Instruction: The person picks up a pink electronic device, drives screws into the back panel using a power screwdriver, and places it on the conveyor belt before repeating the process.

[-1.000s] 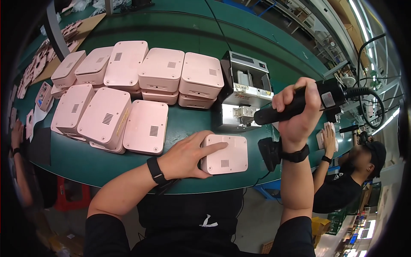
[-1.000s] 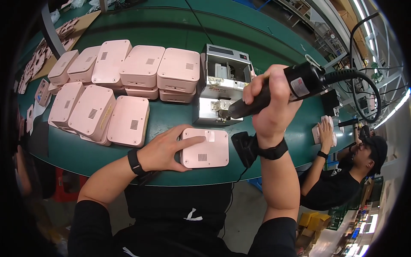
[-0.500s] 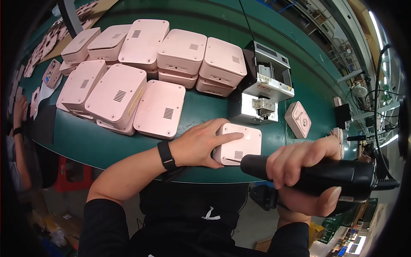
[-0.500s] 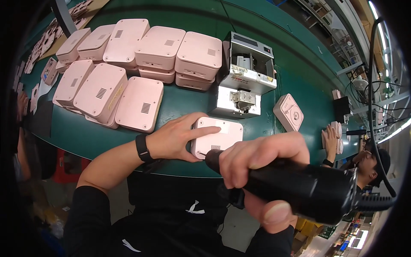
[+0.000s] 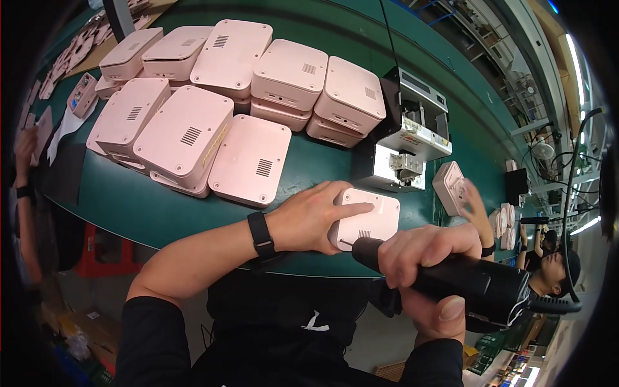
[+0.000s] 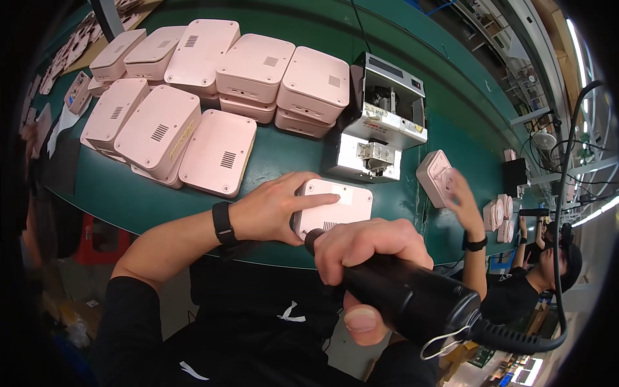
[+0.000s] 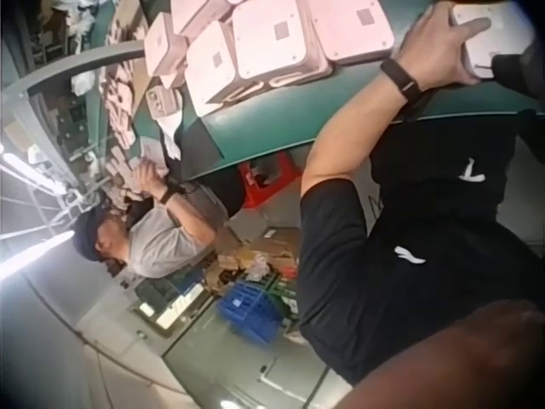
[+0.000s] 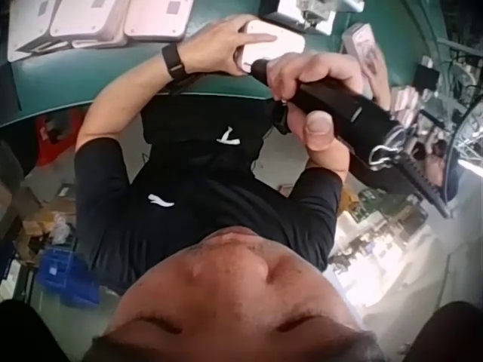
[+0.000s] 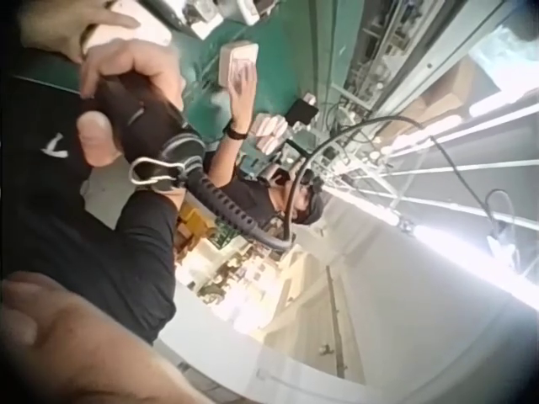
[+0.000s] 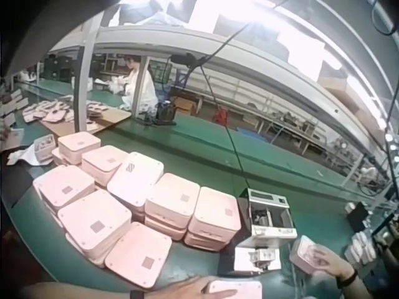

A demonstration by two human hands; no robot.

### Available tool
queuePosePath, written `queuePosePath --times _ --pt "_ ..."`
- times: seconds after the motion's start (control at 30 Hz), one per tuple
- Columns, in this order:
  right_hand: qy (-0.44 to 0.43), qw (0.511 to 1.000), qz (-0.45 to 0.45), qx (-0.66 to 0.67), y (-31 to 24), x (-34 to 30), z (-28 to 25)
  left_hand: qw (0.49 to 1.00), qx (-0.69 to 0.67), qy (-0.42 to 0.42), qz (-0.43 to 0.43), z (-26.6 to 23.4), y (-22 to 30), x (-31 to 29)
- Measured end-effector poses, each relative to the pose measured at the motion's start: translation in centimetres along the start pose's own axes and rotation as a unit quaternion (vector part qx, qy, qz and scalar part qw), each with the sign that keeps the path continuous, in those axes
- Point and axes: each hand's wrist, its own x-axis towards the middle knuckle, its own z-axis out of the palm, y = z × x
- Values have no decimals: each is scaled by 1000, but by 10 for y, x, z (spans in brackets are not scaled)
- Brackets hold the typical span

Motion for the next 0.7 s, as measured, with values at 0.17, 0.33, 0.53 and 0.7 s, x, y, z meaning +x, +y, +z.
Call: queuePosePath --times 0.17,0.33,0.53,0.7 --pt "-13 1000 -14 -18 1 2 -4 1000 0 -4 6 -1 -1 3" --pt "21 996 -89 -5 -18 13 -12 1000 -3 -20 10 -8 -1 9" --pt "117 962 -227 -93 -20 66 -70 999 10 -40 -8 -8 1 3" --pt "144 968 -194 -75 -12 86 -92 999 17 -33 5 -6 1 6"
